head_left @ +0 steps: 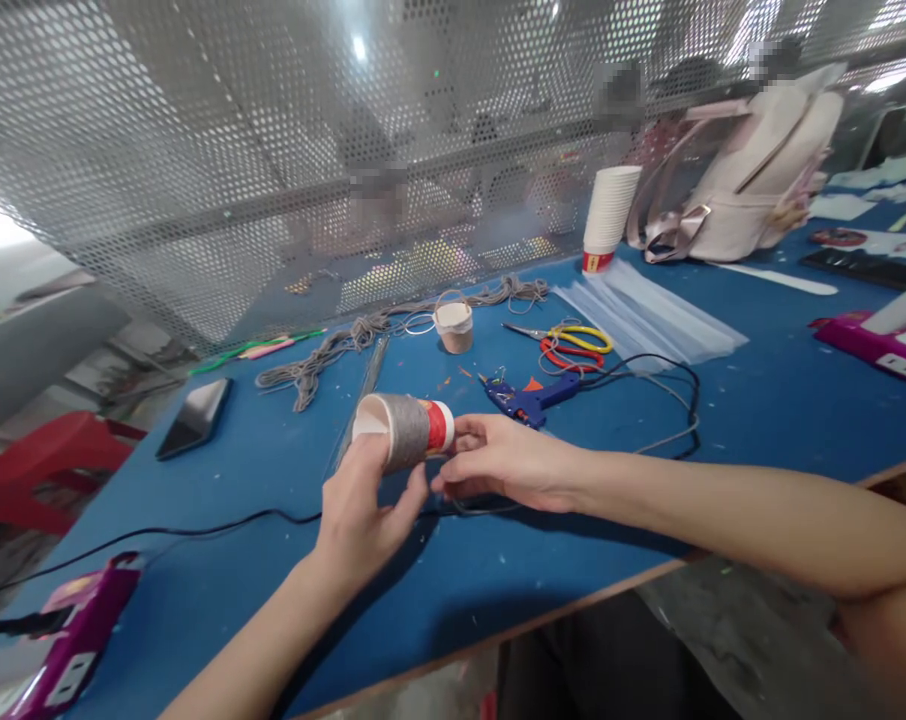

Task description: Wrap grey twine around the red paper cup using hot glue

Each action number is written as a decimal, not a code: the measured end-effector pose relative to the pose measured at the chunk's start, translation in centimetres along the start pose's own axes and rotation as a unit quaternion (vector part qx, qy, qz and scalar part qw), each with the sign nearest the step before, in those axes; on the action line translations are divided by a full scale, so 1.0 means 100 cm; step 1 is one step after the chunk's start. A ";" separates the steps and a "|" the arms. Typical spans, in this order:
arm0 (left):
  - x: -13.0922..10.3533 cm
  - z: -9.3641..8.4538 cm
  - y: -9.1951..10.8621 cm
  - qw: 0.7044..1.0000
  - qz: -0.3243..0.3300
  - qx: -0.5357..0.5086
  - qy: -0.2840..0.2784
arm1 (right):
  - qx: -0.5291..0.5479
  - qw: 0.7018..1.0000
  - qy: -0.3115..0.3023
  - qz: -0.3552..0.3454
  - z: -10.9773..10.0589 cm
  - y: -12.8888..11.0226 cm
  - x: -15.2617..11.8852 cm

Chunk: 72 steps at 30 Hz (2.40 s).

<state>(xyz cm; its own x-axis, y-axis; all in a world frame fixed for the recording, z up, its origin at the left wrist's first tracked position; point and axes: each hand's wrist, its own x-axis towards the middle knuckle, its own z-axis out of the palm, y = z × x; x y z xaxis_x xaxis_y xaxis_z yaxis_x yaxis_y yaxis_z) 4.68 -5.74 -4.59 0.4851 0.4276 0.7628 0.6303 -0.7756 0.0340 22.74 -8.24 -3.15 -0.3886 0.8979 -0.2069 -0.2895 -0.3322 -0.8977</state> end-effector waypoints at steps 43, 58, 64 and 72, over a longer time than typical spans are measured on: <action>0.018 -0.007 0.021 0.844 -0.359 -0.327 -0.228 | -0.542 0.729 0.140 -0.393 -0.018 0.014 -0.018; 0.015 -0.006 0.020 0.853 -0.346 -0.328 -0.214 | -0.528 0.750 0.151 -0.368 -0.016 0.015 -0.017; 0.015 -0.007 0.020 0.858 -0.342 -0.325 -0.203 | -0.524 0.754 0.149 -0.368 -0.017 0.014 -0.019; 0.016 -0.008 0.019 0.855 -0.342 -0.332 -0.207 | -0.523 0.750 0.147 -0.376 -0.017 0.014 -0.019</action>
<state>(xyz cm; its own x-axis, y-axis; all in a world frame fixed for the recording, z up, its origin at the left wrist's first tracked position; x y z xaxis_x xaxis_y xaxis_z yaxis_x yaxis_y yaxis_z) 6.21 -6.90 -2.78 0.3999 0.9073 0.1296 0.4364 -0.3129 0.8436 24.58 -9.89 -4.65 -0.2057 0.7932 0.5732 0.5750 0.5719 -0.5851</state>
